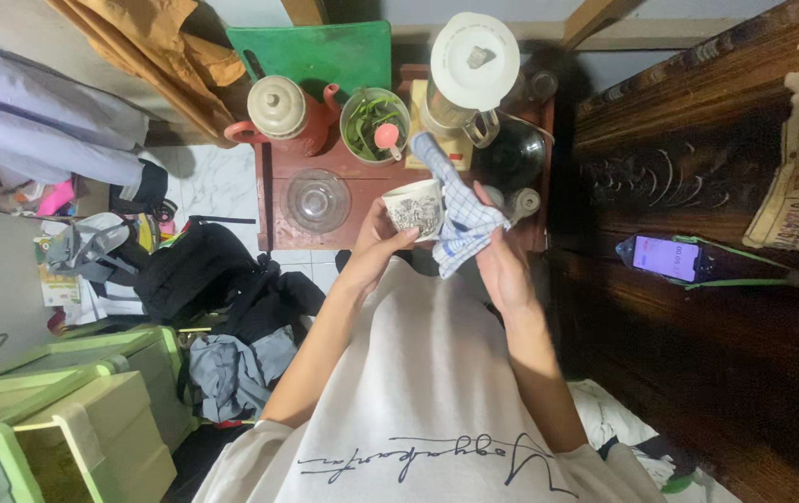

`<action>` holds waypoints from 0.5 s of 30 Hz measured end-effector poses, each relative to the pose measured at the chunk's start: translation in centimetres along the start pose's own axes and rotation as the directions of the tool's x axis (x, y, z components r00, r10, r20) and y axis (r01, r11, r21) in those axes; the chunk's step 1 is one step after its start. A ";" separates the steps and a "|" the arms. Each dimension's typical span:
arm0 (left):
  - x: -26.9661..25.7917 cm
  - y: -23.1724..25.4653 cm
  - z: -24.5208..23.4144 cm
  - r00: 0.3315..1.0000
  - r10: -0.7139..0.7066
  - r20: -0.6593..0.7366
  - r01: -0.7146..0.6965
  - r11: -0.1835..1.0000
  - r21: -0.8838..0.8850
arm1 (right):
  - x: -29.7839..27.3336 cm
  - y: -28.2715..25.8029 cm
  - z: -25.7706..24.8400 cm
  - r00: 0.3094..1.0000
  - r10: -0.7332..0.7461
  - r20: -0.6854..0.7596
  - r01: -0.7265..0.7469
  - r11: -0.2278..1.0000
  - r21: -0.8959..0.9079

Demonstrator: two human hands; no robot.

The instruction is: The person dries a ceramic mug and a glass bowl with a checkered cloth on a small wooden table. They wipe the exterior and interior of each item, then place them back on the table.

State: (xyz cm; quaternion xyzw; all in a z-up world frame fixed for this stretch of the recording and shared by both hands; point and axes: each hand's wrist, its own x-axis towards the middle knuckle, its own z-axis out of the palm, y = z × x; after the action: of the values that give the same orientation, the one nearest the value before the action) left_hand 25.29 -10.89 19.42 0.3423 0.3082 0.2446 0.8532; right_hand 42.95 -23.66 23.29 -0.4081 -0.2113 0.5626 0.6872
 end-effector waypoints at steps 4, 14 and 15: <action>0.3 -1.0 -0.1 0.995 0.063 -0.079 -0.065 0.998 -0.022 | -0.1 2.2 -0.6 1.000 0.000 0.019 0.000 1.000 -0.002; 0.1 -2.0 0.4 0.990 0.110 -0.092 -0.105 0.993 0.054 | -0.5 4.9 -3.5 0.997 -0.038 -0.067 0.009 0.921 -0.389; 0.1 -1.8 0.4 0.992 0.085 -0.092 -0.081 0.996 0.048 | -0.5 5.3 -3.8 0.997 -0.043 -0.069 0.011 0.911 -0.413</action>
State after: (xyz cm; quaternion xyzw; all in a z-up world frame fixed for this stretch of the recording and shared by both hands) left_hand 26.06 -12.16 18.31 0.3617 0.3389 0.2888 0.8191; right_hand 42.51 -25.22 16.94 -0.5620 -0.3043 0.4800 0.6010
